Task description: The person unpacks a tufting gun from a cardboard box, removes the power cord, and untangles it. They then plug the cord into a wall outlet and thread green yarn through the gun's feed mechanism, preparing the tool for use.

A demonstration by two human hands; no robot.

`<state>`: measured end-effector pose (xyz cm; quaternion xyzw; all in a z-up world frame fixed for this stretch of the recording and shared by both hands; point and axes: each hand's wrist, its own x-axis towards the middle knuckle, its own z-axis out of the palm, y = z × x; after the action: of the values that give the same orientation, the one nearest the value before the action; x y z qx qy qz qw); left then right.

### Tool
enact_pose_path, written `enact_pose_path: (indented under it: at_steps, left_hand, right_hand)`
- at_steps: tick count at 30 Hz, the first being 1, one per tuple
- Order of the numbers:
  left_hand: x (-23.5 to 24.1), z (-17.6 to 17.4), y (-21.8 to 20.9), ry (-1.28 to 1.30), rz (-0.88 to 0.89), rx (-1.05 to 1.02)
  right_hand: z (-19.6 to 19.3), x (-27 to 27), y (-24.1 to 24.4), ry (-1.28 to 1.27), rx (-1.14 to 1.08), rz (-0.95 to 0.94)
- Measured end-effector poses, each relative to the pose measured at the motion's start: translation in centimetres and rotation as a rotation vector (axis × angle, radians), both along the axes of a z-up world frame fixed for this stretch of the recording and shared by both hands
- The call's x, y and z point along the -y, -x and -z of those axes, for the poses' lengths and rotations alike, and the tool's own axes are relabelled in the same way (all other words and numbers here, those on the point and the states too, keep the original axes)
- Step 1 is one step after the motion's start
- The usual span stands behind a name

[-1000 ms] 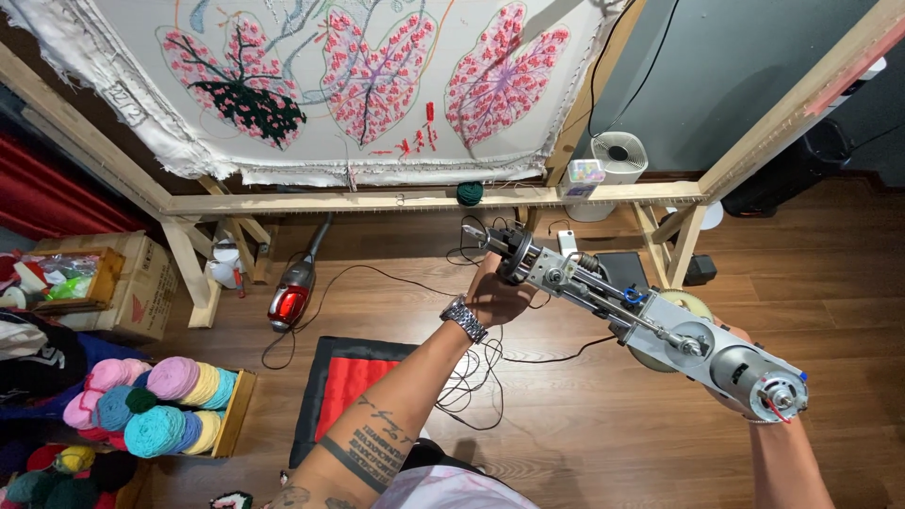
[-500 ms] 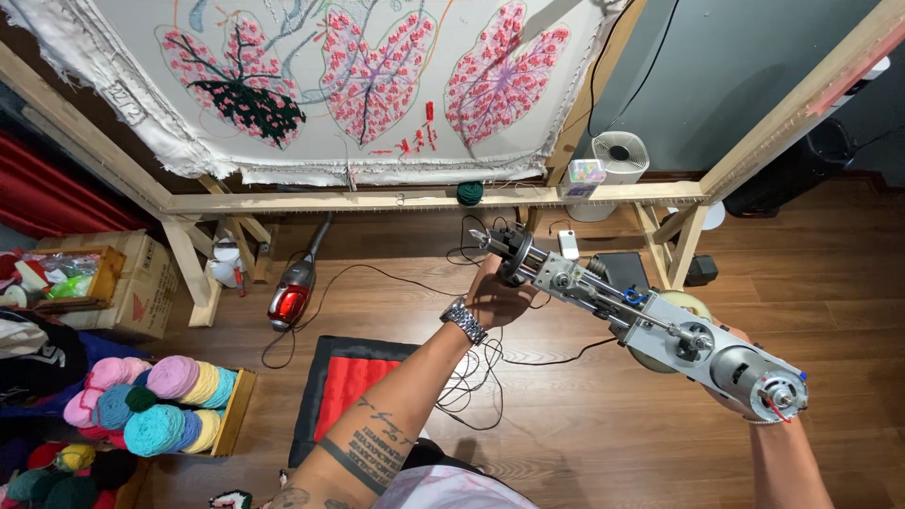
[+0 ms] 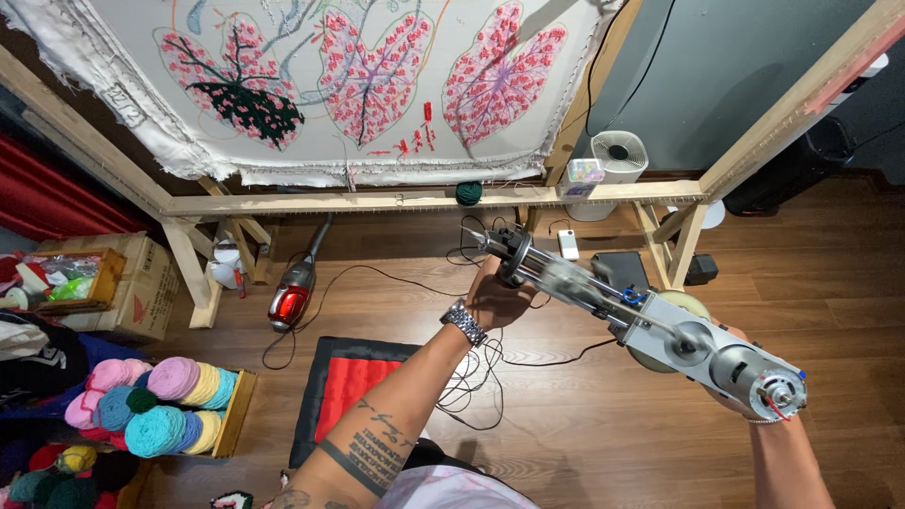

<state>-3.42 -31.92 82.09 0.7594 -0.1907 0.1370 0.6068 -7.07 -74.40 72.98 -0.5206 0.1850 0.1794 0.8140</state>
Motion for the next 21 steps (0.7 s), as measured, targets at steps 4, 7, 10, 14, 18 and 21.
enact_pose_path:
  at_steps: [4,7,10,14,18,21]
  left_hand:
    - [0.0,1.7,-0.6,0.025,0.048,-0.025]
    - [-0.1,3.7,-1.8,0.703,0.372,-0.428]
    - [-0.1,5.4,-2.8,1.443,0.738,-0.880]
    - [-0.1,5.8,-2.8,1.485,0.768,-0.942]
    - [0.1,5.3,-2.4,1.484,0.694,-1.011]
    - [0.0,5.2,-1.8,1.197,0.701,-0.627]
  right_hand:
    - [-0.3,0.1,-0.3,-0.006,-0.014,0.011]
    - [-1.0,0.7,0.1,-0.010,-0.025,0.022]
    - [-1.8,1.0,0.8,-0.013,-0.037,0.034]
    - [-2.6,0.9,1.9,-0.016,-0.055,0.048]
    - [-2.9,0.7,2.6,-0.018,-0.070,0.064]
    - [-2.0,0.7,2.7,-0.019,-0.082,0.075]
